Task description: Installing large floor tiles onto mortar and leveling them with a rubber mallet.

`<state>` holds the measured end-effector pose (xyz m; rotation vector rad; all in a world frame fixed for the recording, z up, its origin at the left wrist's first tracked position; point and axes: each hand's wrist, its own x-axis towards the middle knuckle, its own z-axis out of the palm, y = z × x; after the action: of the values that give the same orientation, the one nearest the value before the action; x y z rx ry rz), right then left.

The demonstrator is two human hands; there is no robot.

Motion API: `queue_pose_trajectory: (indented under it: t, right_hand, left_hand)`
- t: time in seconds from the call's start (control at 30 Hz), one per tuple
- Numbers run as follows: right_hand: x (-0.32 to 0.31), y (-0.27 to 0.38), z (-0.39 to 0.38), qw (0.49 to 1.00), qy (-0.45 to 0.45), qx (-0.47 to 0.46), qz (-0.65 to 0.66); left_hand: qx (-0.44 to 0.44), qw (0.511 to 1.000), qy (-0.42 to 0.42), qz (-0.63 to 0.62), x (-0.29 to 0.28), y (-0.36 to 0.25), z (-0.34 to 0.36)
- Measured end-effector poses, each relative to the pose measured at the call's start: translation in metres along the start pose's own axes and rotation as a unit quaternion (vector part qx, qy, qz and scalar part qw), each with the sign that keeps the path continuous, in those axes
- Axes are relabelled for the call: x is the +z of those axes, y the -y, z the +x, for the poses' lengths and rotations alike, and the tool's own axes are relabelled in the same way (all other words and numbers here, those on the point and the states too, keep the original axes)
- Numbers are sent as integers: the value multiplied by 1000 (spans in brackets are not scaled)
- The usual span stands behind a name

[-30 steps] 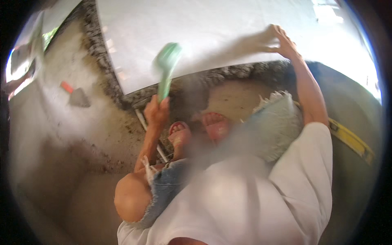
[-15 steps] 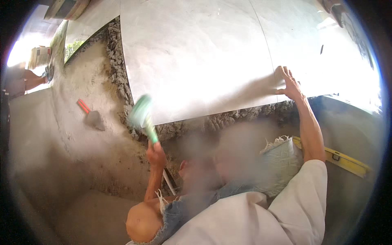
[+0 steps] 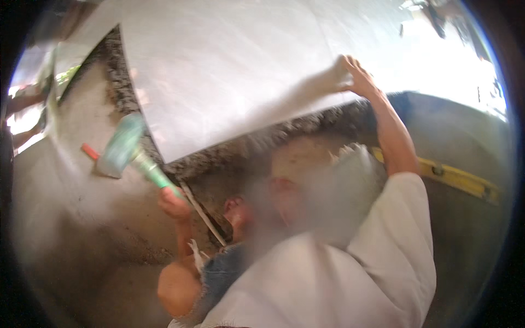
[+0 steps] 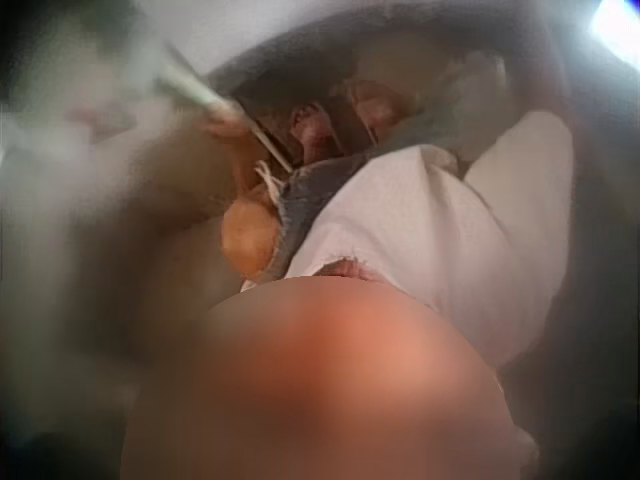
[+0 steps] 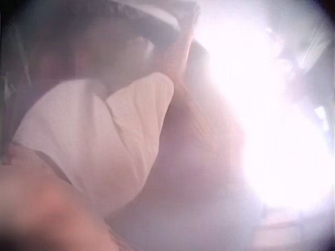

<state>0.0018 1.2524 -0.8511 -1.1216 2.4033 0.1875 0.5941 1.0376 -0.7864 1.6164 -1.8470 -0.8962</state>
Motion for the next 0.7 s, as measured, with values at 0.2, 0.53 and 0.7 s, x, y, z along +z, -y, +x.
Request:
queue_pose_trajectory:
  t: [0.2, 0.53, 0.7]
  right_hand:
    - [0, 10, -8, 999, -27, -6, 17]
    - [-11, 50, -19, 999, 23, 39, 31]
    - [16, 156, 14, 990, -111, -76, 32]
  left_hand:
    - [-51, 966, 136, 212, 22, 24, 13]
    - [-107, 968, 159, 161, 28, 10, 27]
    - [-104, 965, 143, 193, 26, 7, 28]
